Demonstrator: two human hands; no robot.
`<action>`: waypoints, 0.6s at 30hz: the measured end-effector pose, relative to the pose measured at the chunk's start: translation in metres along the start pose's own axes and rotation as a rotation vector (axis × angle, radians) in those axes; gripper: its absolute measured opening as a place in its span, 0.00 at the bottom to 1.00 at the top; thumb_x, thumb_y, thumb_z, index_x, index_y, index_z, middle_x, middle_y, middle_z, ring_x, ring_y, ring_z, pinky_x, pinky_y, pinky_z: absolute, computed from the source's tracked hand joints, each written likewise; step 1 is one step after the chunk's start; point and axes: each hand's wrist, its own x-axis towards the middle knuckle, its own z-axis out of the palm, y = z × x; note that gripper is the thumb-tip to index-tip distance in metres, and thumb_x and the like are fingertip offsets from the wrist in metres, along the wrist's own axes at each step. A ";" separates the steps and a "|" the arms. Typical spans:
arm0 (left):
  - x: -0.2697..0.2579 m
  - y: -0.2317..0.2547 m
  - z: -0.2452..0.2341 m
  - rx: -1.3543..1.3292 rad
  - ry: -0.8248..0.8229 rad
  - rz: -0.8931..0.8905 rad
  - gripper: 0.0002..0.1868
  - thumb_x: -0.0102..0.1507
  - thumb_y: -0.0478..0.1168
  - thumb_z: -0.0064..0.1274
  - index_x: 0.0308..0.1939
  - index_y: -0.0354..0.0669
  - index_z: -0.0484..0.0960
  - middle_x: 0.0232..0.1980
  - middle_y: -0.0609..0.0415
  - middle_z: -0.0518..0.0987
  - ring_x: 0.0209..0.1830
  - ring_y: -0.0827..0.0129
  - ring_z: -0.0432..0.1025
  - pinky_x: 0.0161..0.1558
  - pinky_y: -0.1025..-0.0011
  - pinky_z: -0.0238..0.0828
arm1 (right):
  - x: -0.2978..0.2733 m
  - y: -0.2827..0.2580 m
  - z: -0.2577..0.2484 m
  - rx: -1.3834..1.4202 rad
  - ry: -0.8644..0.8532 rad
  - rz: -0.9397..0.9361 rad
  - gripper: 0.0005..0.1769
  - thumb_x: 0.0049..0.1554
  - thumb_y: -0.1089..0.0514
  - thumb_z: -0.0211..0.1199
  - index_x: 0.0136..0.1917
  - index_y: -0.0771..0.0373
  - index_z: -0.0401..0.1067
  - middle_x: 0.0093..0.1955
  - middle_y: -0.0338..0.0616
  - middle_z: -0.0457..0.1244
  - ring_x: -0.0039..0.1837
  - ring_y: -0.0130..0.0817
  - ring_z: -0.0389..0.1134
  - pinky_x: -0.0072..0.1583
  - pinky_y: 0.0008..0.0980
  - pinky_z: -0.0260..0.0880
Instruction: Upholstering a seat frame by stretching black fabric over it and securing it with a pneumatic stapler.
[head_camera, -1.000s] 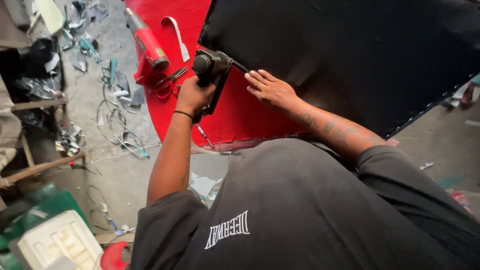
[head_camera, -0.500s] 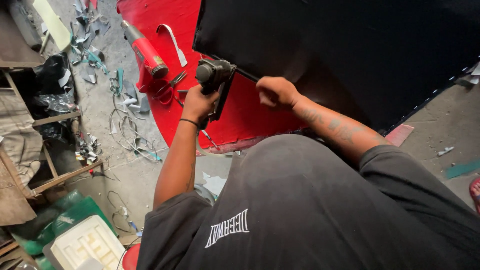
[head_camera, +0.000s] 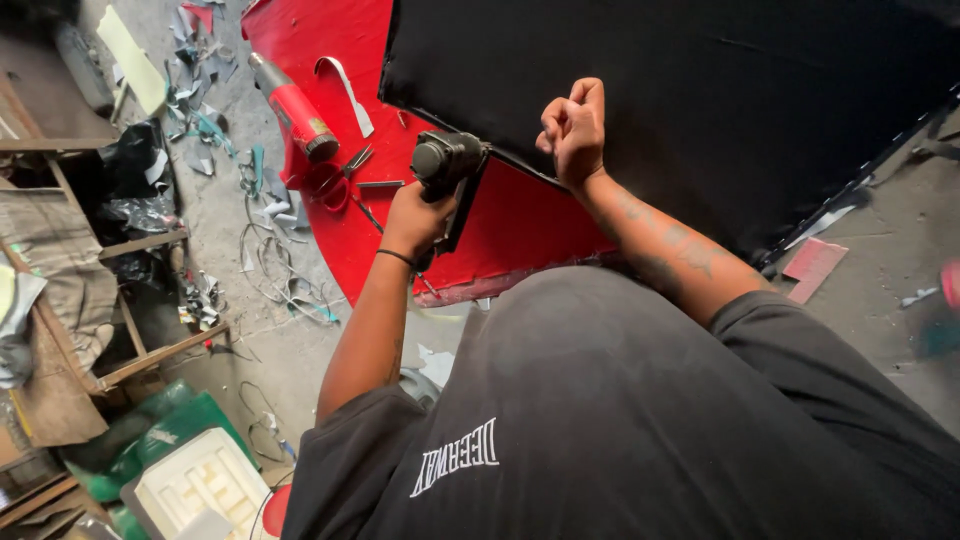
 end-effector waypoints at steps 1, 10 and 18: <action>0.000 -0.005 0.005 0.004 0.003 -0.002 0.19 0.57 0.52 0.56 0.22 0.48 0.66 0.23 0.60 0.64 0.28 0.72 0.56 0.31 0.67 0.57 | 0.000 -0.001 0.000 0.005 -0.002 0.002 0.07 0.53 0.62 0.38 0.45 0.52 0.48 0.26 0.41 0.49 0.28 0.27 0.43 0.31 0.23 0.47; -0.018 0.002 0.032 -0.016 0.004 0.092 0.15 0.56 0.44 0.56 0.23 0.47 0.65 0.24 0.62 0.62 0.28 0.74 0.56 0.30 0.66 0.56 | 0.004 -0.011 -0.007 0.073 -0.085 0.050 0.03 0.56 0.56 0.37 0.46 0.51 0.49 0.27 0.42 0.52 0.24 0.23 0.42 0.31 0.23 0.46; -0.029 0.000 0.059 0.008 -0.022 0.071 0.13 0.54 0.48 0.59 0.26 0.45 0.74 0.25 0.59 0.70 0.30 0.73 0.62 0.34 0.65 0.62 | 0.007 -0.013 -0.007 0.131 -0.070 0.124 0.04 0.56 0.59 0.35 0.45 0.51 0.51 0.26 0.43 0.52 0.23 0.24 0.41 0.30 0.22 0.45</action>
